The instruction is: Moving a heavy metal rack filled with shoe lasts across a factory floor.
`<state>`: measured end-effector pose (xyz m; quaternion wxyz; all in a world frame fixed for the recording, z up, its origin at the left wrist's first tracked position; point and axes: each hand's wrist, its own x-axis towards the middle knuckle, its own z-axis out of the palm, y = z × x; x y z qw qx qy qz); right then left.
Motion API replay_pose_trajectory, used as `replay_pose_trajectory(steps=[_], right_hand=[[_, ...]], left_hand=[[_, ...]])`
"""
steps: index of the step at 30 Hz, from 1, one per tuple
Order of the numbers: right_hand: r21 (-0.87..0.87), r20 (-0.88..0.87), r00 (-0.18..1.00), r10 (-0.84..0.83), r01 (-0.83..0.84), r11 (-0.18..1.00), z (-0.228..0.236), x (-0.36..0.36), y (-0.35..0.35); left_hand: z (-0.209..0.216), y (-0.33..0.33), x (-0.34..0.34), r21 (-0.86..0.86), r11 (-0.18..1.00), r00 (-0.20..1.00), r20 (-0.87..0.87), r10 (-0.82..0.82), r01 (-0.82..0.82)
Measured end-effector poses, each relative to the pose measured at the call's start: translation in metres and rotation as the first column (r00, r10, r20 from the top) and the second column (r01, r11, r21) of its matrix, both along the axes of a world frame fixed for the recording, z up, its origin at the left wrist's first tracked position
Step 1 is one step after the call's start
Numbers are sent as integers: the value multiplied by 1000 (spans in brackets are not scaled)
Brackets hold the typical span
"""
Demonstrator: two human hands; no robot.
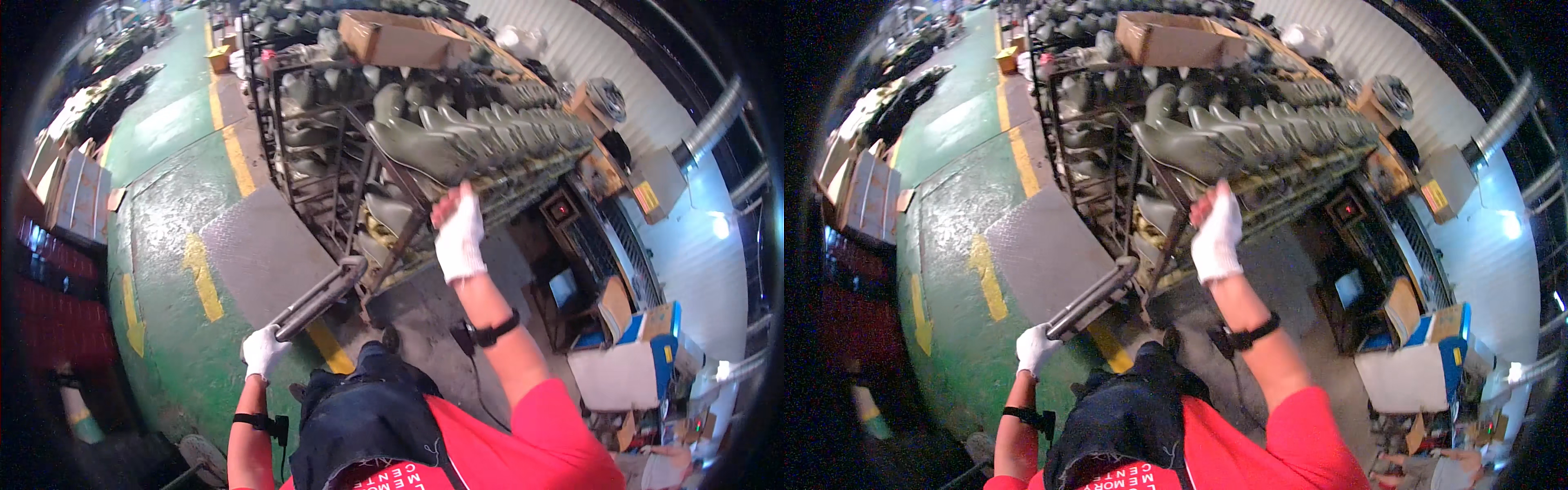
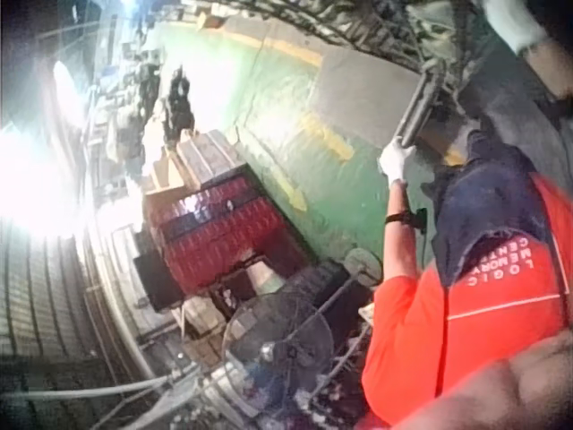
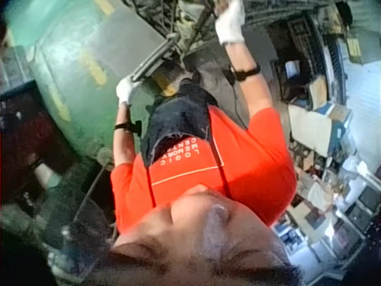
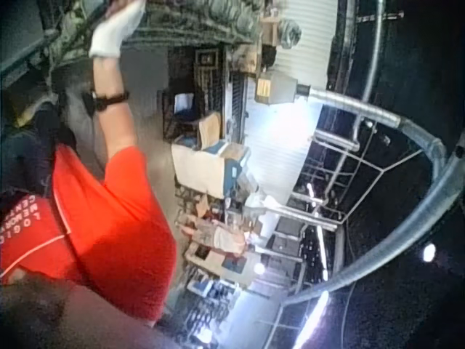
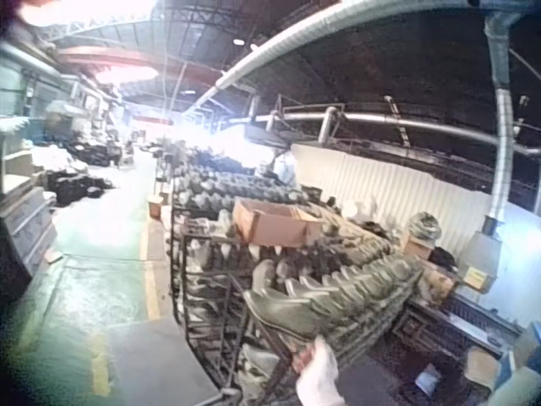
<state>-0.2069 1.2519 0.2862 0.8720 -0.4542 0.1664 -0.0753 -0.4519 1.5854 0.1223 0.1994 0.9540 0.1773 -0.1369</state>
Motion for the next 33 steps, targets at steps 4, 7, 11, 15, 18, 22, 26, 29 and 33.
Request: replay_pose_trajectory(steps=[4, 7, 11, 15, 18, 22, 26, 29, 33], right_hand=[[-159, -276, 959, 67, -114, 981, -57, -18, -35], [-158, -214, 903, 372, -407, 900, -72, 3, -36], [-651, -215, 942, 258, -335, 681, -88, 38, -29], [-448, 74, 782, 618, -528, 721, -84, 46, -6], [-264, 86, 784, 615, -577, 772, -96, 52, -6], [-251, 211, 673, 709, -664, 705, -115, 68, -13], [-157, 156, 735, 660, -641, 751, -104, 61, 1], [-62, 78, 787, 612, -609, 791, -109, 62, -4], [-189, 30, 829, 559, -545, 817, -103, 55, 16]], left_hand=[[2, 3, 2, -29, 1000, 999, 39, 13, -12], [6, 9, 0, -11, 1000, 1000, -30, -8, 7], [2, 5, -3, -9, 1000, 1000, 10, -16, 16], [-4, 4, -7, -46, 998, 999, -17, -43, 43], [-3, 0, -8, -40, 999, 1000, 14, -22, 23], [-7, 4, -4, -7, 999, 999, -5, -32, 32], [-7, 5, -4, -28, 999, 1000, -5, -24, 24], [2, 2, 1, -35, 998, 997, -39, -60, 58], [-12, 5, -11, -63, 997, 998, -41, -36, 34]])
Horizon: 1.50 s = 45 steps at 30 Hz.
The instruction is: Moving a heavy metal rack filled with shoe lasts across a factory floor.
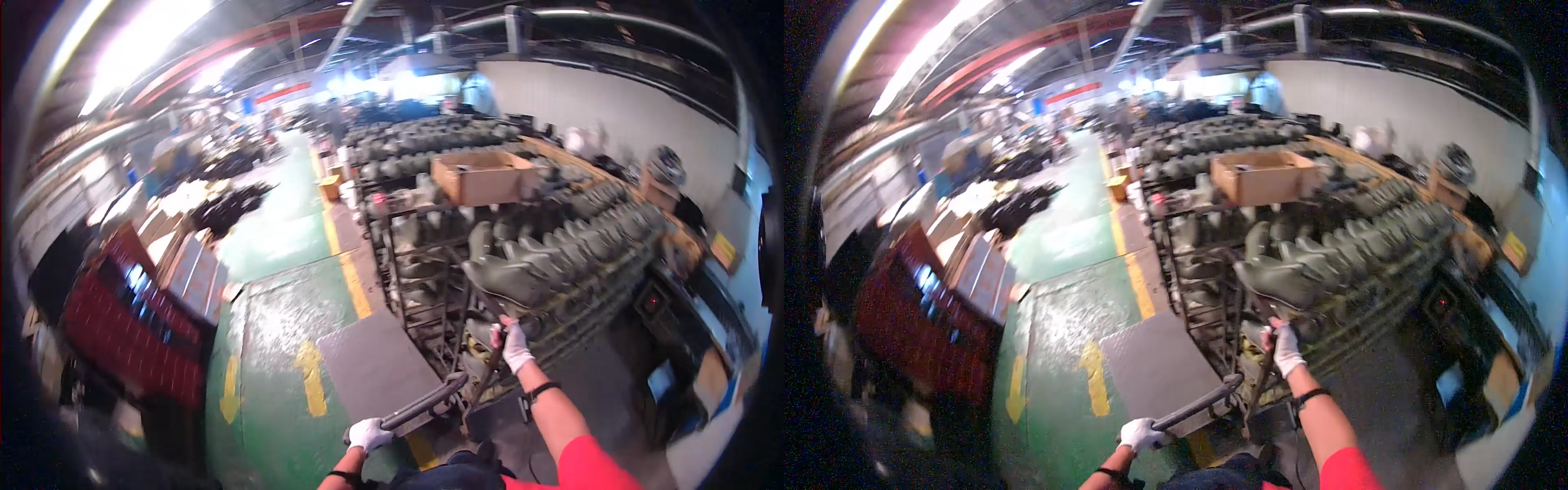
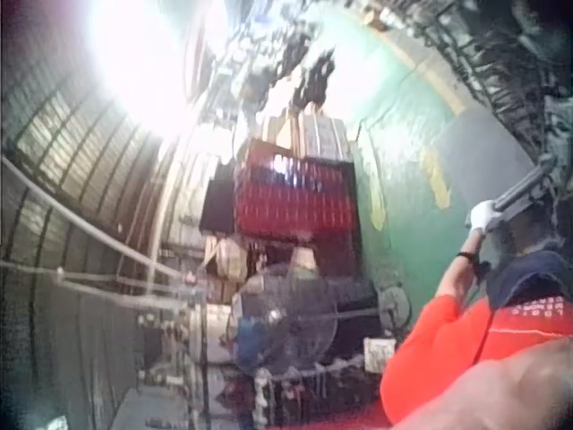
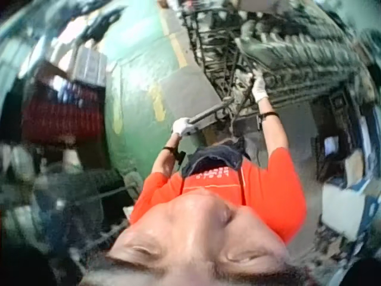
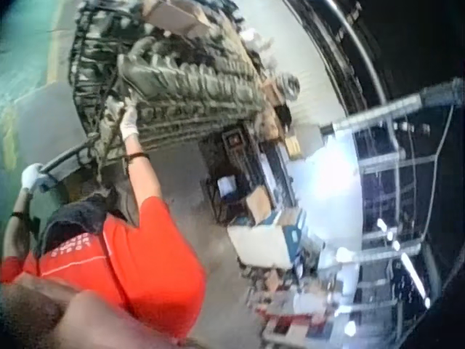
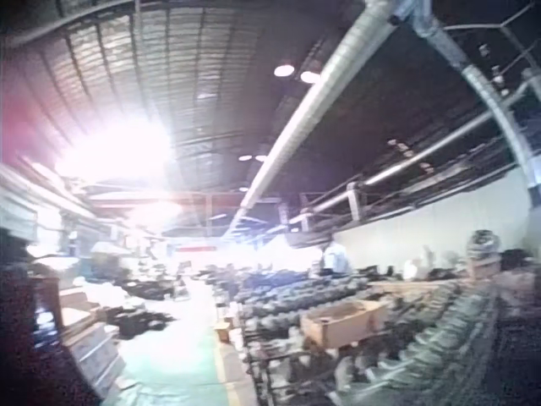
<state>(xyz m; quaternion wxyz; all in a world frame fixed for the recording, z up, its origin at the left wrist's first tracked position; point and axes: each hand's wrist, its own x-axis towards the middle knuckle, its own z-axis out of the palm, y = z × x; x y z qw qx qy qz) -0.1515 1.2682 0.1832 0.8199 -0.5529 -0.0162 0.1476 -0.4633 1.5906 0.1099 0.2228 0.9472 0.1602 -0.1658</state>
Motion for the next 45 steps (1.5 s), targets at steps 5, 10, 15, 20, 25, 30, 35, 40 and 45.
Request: replay_pose_trajectory(steps=[5, 10, 15, 20, 25, 30, 35, 40, 45], right_hand=[[-7, -1, 995, -95, 95, 995, 0, -11, -6], [77, 22, 995, -92, 90, 993, 18, -17, 18], [85, 28, 974, -223, 220, 972, 17, -21, -1], [123, -146, 954, -262, 281, 952, 18, -25, 23], [92, -172, 952, -253, 271, 958, 16, -12, -5], [88, 8, 990, -142, 140, 986, 11, -12, -12], [45, 181, 982, -45, 38, 998, 11, -12, -14], [51, 133, 988, -79, 73, 996, 16, -11, -10], [41, 140, 988, -62, 57, 998, 14, -6, -9]], left_hand=[[36, -16, 3, -61, 997, 999, 15, -39, 40], [-3, 1, -18, -172, 984, 983, 184, -21, 53], [-8, 2, -2, -130, 983, 980, 167, -105, 127], [-1, 3, -10, 6, 995, 995, -22, -98, 98], [19, -6, 11, -123, 979, 984, 86, -155, 165], [18, 0, 14, -154, 973, 985, 52, -163, 169], [14, 5, 20, -145, 979, 987, 104, -127, 141], [8, 4, 22, -134, 985, 991, 95, -95, 107], [11, 4, 23, -116, 985, 990, 67, -122, 129]])
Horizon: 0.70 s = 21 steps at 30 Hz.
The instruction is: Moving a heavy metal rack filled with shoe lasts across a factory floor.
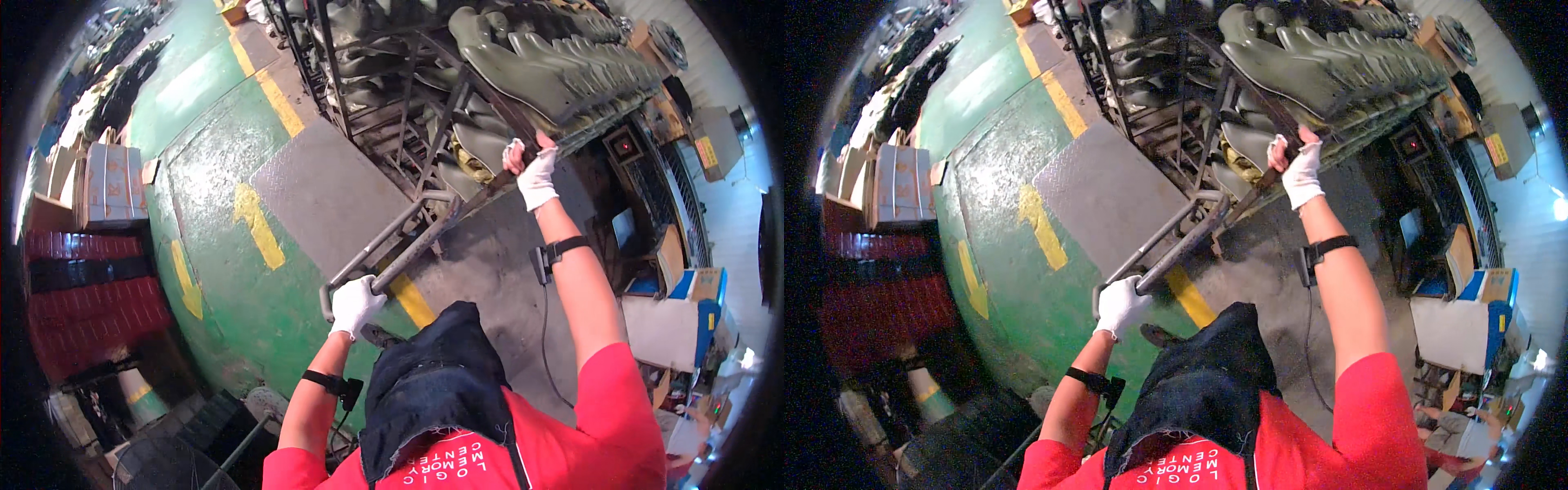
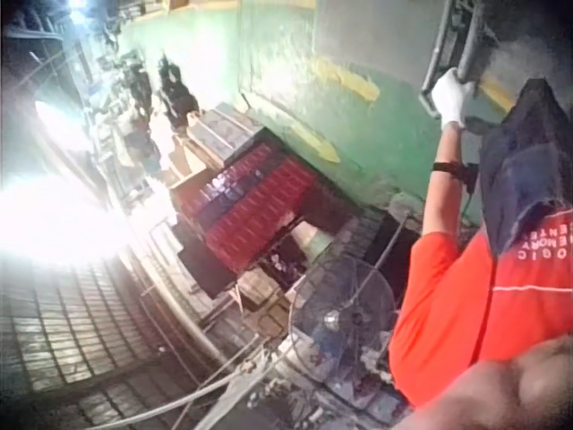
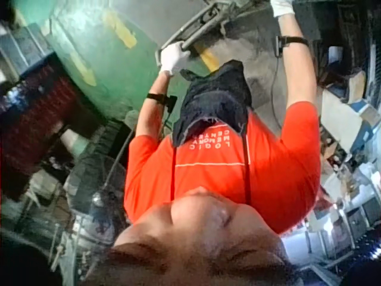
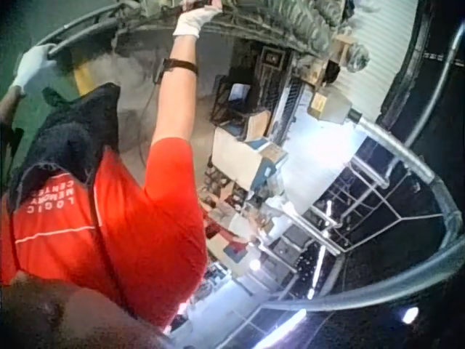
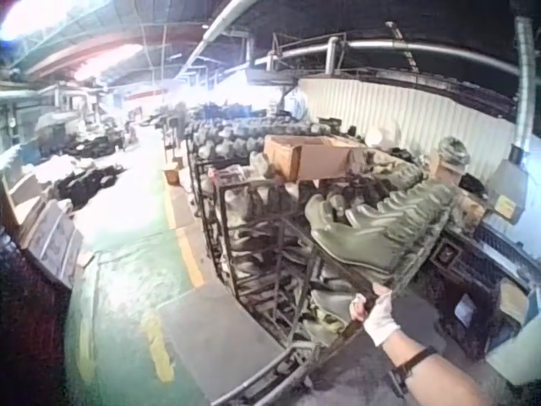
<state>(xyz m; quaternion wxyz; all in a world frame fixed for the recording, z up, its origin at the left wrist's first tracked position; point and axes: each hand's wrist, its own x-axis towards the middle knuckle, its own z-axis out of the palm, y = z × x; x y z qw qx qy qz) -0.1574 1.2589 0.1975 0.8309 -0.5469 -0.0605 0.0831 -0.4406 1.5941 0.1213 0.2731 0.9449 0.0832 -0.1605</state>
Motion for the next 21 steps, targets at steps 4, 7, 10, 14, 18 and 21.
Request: replay_pose_trajectory(steps=[4, 7, 10, 14, 18, 21], right_hand=[[83, -96, 995, -11, 19, 996, -8, 3, -8], [-31, -254, 953, -165, 162, 986, -12, 5, -1], [-28, -196, 975, -104, 100, 995, -1, -5, -2], [-411, 124, 972, -201, 235, 881, -8, -51, -19], [63, -223, 909, 351, -346, 936, 11, -130, -84], [265, -124, 950, 286, -246, 932, 63, -179, -123]], left_hand=[[9, -7, 3, 39, 999, 1000, 20, -13, 12], [8, -8, 4, 65, 998, 999, -42, -8, 11], [2, -12, -2, 120, 992, 1000, 1, 21, -21], [3, -21, -10, 184, 976, 994, 35, 108, -113], [-16, -10, -13, 244, 964, 991, 104, 78, -102], [-30, 4, -15, 300, 950, 991, 127, 48, -85]])
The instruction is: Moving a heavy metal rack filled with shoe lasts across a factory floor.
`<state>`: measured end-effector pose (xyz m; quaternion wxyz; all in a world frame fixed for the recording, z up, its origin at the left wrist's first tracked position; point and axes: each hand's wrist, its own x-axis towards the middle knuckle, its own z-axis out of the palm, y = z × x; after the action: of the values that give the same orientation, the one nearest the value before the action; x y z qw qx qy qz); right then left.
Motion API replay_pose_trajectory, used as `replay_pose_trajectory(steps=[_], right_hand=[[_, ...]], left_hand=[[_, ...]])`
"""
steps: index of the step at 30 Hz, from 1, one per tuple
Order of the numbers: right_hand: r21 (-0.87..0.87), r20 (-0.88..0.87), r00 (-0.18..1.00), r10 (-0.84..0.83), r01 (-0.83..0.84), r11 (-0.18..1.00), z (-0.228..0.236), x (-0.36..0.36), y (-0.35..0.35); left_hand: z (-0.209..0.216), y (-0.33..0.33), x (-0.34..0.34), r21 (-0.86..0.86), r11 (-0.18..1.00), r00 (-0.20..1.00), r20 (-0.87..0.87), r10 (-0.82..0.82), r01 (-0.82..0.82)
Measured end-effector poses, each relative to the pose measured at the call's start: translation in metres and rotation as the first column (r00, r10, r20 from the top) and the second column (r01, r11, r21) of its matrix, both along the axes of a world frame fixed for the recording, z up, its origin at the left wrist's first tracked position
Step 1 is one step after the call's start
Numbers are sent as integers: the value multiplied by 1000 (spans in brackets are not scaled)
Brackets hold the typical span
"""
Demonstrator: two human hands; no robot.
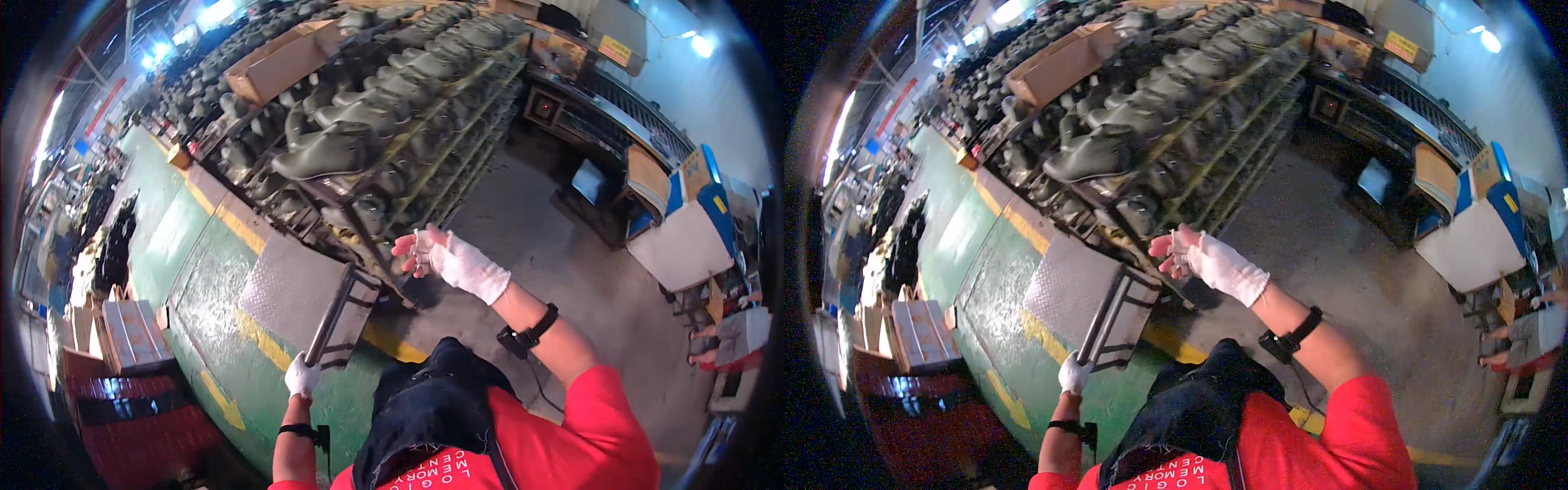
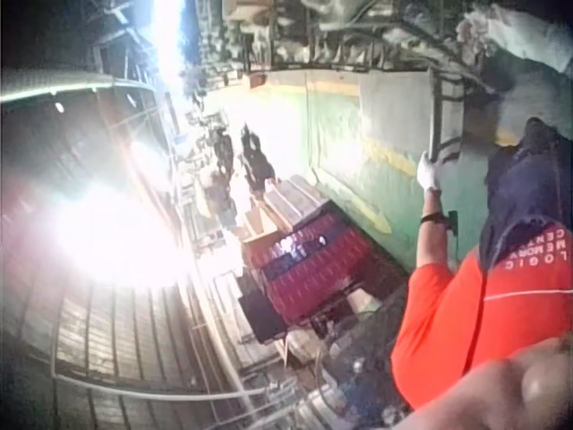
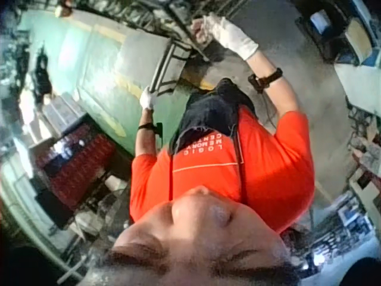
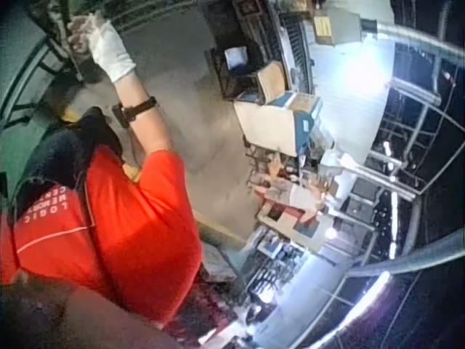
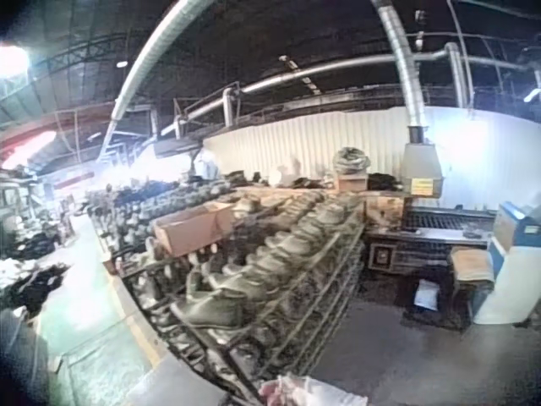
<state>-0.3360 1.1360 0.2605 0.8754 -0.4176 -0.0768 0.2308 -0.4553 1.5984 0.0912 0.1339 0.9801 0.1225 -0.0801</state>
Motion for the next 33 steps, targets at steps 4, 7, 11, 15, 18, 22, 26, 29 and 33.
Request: replay_pose_trajectory(steps=[4, 7, 11, 15, 18, 22, 26, 29, 33], right_hand=[[172, 21, 994, -107, 102, 980, 42, -41, -65], [200, 128, 981, -149, 121, 972, 75, -73, -99], [364, 474, 850, -230, 49, 930, 143, -121, -139], [451, 714, 597, -366, 8, 893, 208, -165, -154], [440, 827, 406, -388, -40, 897, 223, -180, -167], [404, 846, 360, -394, 52, 913, 235, -177, -182], [354, 843, 382, -379, 137, 925, 241, -145, -200], [378, 822, 418, -387, 108, 919, 228, -95, -226], [316, 810, 459, -365, 183, 931, 244, -51, -248]], left_hand=[[8, -2, 12, -41, 999, 994, -106, 21, -25], [12, -1, 13, -44, 999, 992, -124, 15, -21], [13, 4, 27, -40, 999, 974, -221, -44, 36], [14, 4, 43, -42, 999, 908, -419, -27, 11], [7, 13, 59, -7, 994, 762, -642, -87, 108], [-22, -23, 90, -111, 971, 628, -746, -223, 214], [-61, -91, 125, -285, 934, 589, -725, -356, 214], [-75, -128, 157, -384, 915, 649, -666, -368, 126], [-107, -225, 204, -539, 832, 604, -623, -497, 129]])
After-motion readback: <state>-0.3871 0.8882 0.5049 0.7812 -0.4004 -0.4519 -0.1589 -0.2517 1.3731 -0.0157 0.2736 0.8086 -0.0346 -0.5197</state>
